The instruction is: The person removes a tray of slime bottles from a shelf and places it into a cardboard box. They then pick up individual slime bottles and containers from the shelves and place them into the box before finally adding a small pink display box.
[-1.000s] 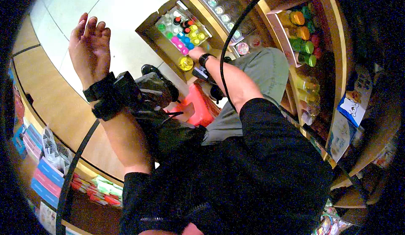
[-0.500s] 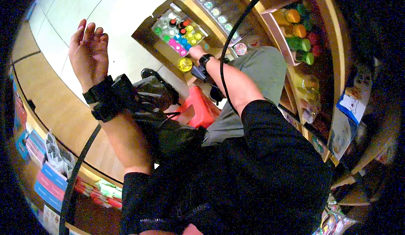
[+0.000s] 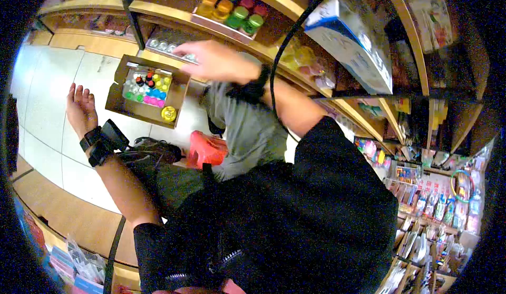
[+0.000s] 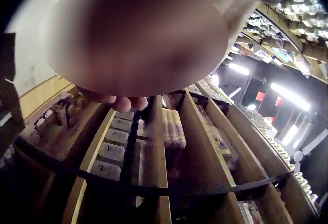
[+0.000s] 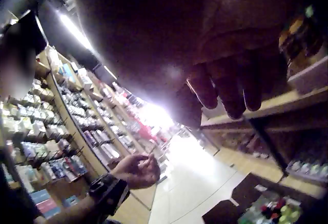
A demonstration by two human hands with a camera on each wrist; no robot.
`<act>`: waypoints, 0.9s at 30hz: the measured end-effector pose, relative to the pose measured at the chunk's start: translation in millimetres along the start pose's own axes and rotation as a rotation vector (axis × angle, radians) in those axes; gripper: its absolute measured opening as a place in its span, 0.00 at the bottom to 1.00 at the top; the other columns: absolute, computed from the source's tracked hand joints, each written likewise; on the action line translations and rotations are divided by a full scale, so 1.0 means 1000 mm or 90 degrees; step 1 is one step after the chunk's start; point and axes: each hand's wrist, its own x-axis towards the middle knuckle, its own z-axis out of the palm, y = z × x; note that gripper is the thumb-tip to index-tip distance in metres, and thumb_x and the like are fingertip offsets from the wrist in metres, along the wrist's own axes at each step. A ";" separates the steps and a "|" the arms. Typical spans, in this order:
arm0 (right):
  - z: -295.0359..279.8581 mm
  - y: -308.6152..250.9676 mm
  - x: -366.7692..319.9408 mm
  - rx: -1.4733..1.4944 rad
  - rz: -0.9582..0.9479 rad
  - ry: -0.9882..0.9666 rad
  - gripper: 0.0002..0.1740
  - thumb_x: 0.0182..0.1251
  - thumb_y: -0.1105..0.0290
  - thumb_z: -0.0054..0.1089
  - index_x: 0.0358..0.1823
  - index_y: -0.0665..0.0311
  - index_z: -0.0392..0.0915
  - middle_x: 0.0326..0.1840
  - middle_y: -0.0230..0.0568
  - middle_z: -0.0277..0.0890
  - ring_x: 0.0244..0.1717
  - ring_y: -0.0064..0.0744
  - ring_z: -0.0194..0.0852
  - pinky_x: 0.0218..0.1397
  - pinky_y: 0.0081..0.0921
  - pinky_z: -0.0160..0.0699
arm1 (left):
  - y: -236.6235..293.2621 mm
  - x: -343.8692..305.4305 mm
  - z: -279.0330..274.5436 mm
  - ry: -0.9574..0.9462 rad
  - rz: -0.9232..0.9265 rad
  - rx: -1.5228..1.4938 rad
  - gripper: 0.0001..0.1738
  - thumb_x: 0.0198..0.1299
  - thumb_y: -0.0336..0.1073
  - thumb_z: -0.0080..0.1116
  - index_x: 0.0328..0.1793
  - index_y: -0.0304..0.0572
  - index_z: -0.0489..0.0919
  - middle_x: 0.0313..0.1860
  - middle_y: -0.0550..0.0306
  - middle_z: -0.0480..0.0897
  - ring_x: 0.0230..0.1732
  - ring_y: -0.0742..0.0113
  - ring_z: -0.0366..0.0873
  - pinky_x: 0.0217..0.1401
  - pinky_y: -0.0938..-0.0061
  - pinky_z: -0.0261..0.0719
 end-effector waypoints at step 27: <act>-0.086 0.065 -0.123 -0.407 0.074 0.168 0.34 0.45 0.66 0.65 0.57 0.60 0.66 0.57 0.50 0.66 0.58 0.51 0.65 0.59 0.39 0.65 | -0.012 -0.016 -0.042 0.043 0.019 0.178 0.19 0.63 0.36 0.43 0.57 0.36 0.70 0.40 0.52 0.78 0.33 0.65 0.77 0.30 0.78 0.75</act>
